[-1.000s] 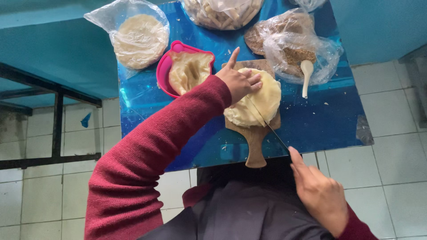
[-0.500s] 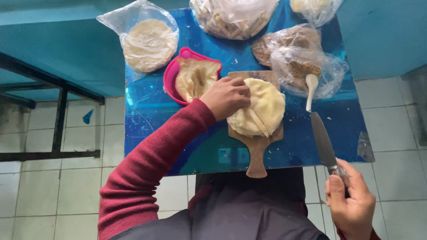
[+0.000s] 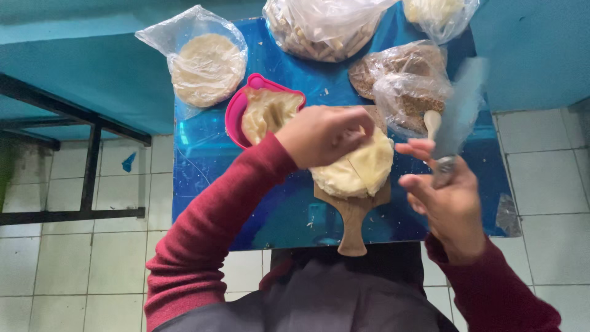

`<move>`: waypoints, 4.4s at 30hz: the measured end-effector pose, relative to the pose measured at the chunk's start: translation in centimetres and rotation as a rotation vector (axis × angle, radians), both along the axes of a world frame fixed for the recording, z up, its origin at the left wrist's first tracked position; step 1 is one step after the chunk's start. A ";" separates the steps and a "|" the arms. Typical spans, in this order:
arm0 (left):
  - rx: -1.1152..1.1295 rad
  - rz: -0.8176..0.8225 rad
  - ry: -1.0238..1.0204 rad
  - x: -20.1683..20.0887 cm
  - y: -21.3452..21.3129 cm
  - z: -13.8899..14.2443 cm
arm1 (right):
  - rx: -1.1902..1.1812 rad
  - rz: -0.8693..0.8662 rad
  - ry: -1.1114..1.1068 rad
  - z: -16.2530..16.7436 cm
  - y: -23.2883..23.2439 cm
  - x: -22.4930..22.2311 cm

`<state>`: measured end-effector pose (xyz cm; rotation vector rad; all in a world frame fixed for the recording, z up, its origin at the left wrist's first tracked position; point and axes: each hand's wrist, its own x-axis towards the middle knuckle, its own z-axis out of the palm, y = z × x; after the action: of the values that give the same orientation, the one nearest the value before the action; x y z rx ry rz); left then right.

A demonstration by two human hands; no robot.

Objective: The person stretches and thins a piece of dough by hand, pulling and spreading it over a small wooden paddle on the table. They then use a knife to cut the stretched dough into smaller pieces and fold and stack the cut pieces on the paddle.

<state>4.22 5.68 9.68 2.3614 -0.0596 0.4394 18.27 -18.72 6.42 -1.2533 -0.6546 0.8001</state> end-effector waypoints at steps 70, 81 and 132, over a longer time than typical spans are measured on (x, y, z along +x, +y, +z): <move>-0.455 0.654 0.158 -2.5 -3.2 -9.3 | -0.210 0.727 -0.895 -4.6 15.8 6.4; -0.700 0.630 0.110 -2.8 -2.7 -9.7 | -0.320 0.754 -0.852 -3.6 16.5 6.3; -0.925 0.543 -0.331 -5.7 -11.7 -3.0 | -0.404 0.678 -0.294 2.3 5.4 7.0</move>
<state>-1.47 -6.03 6.63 1.3502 0.5303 0.8852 25.31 -13.29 8.68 -1.5494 -1.2364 1.3680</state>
